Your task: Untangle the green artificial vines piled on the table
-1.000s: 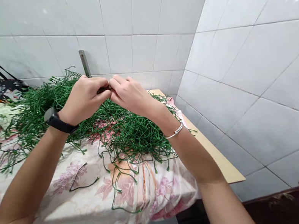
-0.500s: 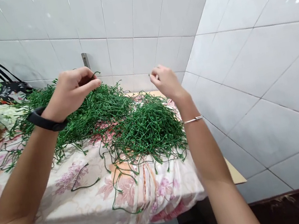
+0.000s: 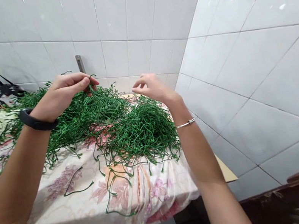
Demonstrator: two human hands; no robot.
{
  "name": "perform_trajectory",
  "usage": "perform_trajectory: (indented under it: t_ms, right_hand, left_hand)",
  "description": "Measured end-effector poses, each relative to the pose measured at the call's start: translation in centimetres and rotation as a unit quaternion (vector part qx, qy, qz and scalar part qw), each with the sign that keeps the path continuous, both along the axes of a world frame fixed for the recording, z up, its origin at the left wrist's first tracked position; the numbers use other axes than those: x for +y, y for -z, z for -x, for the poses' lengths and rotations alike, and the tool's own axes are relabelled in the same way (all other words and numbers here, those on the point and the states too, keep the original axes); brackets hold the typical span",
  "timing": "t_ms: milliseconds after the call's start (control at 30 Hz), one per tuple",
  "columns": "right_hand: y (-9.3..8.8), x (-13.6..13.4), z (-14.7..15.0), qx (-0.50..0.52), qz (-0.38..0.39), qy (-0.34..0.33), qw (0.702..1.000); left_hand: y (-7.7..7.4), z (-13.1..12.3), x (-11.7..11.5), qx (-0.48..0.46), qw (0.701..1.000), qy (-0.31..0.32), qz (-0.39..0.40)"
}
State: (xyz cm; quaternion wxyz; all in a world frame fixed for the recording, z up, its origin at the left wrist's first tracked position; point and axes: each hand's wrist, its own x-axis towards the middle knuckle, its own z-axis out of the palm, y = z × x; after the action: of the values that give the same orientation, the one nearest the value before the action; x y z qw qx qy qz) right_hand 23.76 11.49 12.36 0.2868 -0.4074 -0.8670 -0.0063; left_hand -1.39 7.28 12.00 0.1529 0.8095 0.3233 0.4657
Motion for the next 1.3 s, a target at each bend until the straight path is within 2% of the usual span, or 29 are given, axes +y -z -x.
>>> perform_trajectory:
  t_ms: [133,233,467,733,833,1000,1133,1300]
  right_hand:
    - [-0.7,-2.6,2.4,0.078,-0.010,-0.105,0.991]
    - [-1.0,-4.5,3.7,0.080,-0.016,-0.133,0.988]
    - [-0.7,-5.2,4.2,0.048,-0.027,-0.136,0.989]
    - [-0.5,-5.2,4.2,0.034,-0.038,-0.091,0.995]
    - [-0.6,-5.2,4.2,0.033,-0.075,-0.077,0.994]
    - [-0.3,-4.9,4.6,0.009,-0.157,-0.057,0.986]
    - [0.2,-4.6,5.0,-0.011,-0.141,-0.053,0.989]
    - [0.0,-4.7,5.1,0.011,-0.116,-0.071,0.991]
  left_hand:
    - [0.2,-0.5,-0.1,0.013,1.000,0.027,-0.007]
    - [0.4,-1.1,-0.5,0.028,0.998,0.061,0.001]
    - [0.7,-1.8,-0.8,0.054,0.991,0.124,0.013]
    - [1.1,-2.2,-0.9,0.062,0.990,0.124,0.004]
    - [1.1,-2.3,-1.0,0.063,0.992,0.106,-0.002]
    - [1.2,-2.8,-1.1,0.062,0.997,0.014,-0.046]
    - [1.4,-3.0,-0.6,0.059,0.994,-0.047,-0.074]
    - [1.6,-2.7,-0.2,0.039,0.990,-0.076,-0.112]
